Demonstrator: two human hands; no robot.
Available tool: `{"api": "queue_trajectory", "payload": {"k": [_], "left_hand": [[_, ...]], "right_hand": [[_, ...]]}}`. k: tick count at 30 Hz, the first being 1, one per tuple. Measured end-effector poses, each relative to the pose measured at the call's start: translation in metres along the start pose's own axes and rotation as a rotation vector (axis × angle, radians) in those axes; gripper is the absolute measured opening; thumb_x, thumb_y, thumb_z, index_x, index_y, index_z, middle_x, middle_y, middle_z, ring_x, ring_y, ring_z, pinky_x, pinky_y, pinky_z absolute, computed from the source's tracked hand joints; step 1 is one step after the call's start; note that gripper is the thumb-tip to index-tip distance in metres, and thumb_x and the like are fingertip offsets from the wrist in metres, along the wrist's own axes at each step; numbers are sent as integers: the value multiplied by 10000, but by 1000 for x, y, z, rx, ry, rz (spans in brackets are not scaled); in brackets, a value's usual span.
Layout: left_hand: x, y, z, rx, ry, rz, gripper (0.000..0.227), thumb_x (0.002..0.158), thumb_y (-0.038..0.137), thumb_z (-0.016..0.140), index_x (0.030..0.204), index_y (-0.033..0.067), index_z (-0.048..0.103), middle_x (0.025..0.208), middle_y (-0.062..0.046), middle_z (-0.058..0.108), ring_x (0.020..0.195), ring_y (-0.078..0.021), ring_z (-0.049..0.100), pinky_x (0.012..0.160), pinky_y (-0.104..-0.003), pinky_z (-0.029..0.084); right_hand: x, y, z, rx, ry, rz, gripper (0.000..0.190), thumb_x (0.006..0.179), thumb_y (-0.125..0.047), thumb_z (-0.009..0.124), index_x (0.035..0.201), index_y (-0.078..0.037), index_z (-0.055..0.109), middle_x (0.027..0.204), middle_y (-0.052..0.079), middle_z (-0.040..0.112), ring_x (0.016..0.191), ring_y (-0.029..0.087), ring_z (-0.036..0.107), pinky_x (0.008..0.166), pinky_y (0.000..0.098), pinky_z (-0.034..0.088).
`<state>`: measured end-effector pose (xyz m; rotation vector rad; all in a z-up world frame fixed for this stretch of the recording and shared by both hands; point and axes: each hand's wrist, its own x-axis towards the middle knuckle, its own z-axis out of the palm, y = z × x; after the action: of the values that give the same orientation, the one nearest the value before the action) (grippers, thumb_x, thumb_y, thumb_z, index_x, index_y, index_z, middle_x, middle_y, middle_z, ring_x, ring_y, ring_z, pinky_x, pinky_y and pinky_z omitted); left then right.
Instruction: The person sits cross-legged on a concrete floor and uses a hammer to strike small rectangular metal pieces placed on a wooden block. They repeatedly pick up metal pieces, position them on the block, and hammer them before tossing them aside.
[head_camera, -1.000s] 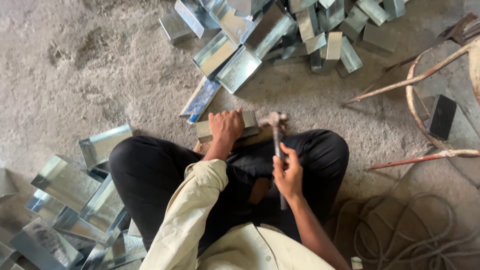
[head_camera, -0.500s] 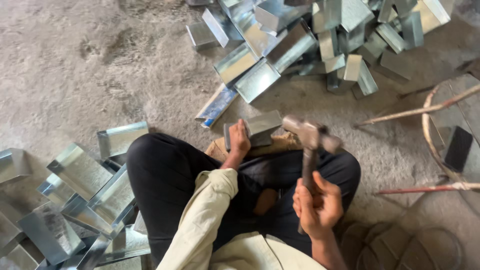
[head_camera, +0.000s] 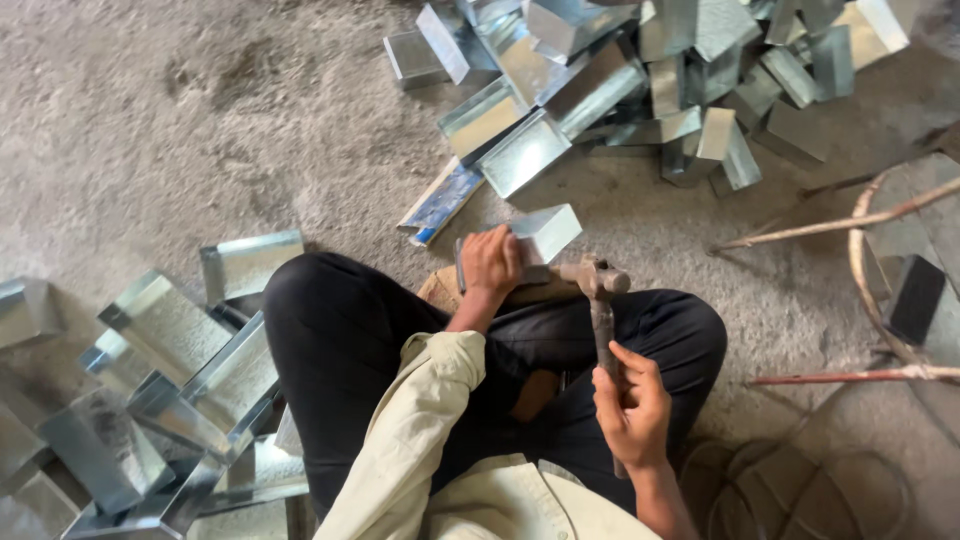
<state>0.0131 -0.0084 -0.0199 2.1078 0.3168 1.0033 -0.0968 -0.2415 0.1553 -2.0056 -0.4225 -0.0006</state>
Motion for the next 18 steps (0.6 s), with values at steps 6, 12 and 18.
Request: {"api": "queue_trajectory", "payload": {"k": [6, 12, 18], "left_hand": [[3, 26, -1, 218, -580, -342, 367, 978, 181, 560, 1306, 20, 524, 1060, -203, 631, 829, -426, 663, 726, -522, 520], [12, -16, 13, 530, -429, 291, 488, 819, 111, 621, 1305, 128, 587, 1322, -145, 642, 1314, -331, 552, 1034, -528, 411], [21, -41, 17, 732, -860, 316, 289, 988, 157, 595, 1260, 212, 677, 1202, -59, 619, 1242, -264, 550, 1148, -545, 302]], "right_hand": [[-2, 14, -6, 149, 47, 228, 361, 937, -35, 651, 1291, -4, 588, 662, 10, 623, 448, 23, 507, 398, 196, 398], [1, 17, -5, 82, 12, 40, 378, 962, -25, 667, 1330, 7, 585, 744, 17, 640, 546, 16, 552, 470, 188, 427], [8, 4, -7, 148, 5, -35, 523, 945, -18, 646, 1444, 1, 491, 730, 1, 652, 530, 5, 556, 462, 178, 443]]}}
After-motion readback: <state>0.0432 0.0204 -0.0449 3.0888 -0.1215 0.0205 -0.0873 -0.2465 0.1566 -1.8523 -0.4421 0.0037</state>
